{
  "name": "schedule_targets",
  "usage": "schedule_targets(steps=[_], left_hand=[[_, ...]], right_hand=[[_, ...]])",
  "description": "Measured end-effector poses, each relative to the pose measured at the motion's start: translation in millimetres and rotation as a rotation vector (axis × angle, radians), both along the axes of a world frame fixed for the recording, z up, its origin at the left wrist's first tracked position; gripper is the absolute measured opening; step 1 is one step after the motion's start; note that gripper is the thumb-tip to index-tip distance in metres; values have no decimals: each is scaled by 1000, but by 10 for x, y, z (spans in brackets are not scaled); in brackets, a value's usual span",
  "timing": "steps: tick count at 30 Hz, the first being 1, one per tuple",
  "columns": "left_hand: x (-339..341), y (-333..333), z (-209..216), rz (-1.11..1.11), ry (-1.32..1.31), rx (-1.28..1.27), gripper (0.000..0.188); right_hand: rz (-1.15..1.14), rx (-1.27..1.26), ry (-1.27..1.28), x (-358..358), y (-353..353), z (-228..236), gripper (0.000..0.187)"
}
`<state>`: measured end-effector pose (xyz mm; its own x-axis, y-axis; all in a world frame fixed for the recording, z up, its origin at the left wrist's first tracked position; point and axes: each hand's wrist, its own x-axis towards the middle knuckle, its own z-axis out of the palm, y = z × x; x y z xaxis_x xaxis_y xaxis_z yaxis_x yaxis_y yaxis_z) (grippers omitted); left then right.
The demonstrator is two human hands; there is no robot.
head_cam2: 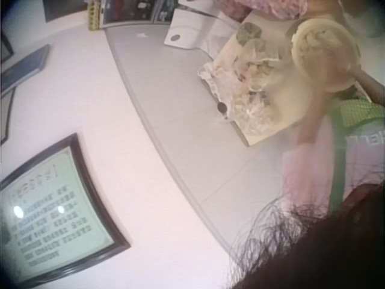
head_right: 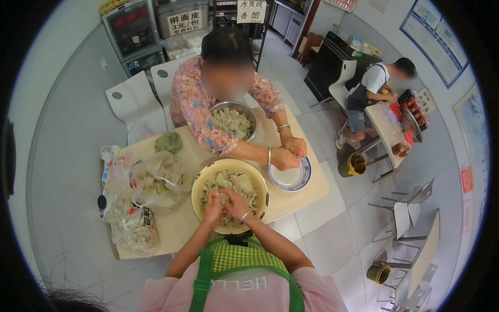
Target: The person is making dumplings by hand at a table. They repeatedly take dough wrappers and filling, fold the wrappers around the filling, and seal them. A second person is visible in the background also preparing food.
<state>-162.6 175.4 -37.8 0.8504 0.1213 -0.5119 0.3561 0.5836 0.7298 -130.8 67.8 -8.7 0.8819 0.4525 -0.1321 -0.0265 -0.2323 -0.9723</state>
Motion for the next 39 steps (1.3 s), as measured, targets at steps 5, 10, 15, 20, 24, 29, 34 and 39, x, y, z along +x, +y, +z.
schedule_targets(steps=[5, 10, 15, 20, 24, 29, 34, 39], left_hand=[[-36, 25, -214, -106, -35, 246, 35], [-23, 30, -363, -187, -79, 622, 32], [-30, 24, -70, -329, -129, 943, 25], [-28, -32, -146, -130, -313, 824, 26], [-32, 39, -347, -55, -346, 611, 25], [-80, -5, 170, -159, 43, 161, 25], [-42, 110, 115, -40, 100, -87, 24], [-8, 51, -20, -30, 95, 132, 25]], right_hand=[[-7, -350, -306, -68, -3, -213, 29], [-47, -330, -424, -74, 9, -311, 27], [-58, -336, -319, -109, -3, -235, 22], [-122, -325, -302, -62, 9, -365, 16], [-143, -395, -224, -50, 119, -267, 15], [-252, -259, -65, 158, -33, -763, 18], [-75, -58, 99, 147, -58, -424, 25], [2, -190, -359, -23, -3, -270, 26]])
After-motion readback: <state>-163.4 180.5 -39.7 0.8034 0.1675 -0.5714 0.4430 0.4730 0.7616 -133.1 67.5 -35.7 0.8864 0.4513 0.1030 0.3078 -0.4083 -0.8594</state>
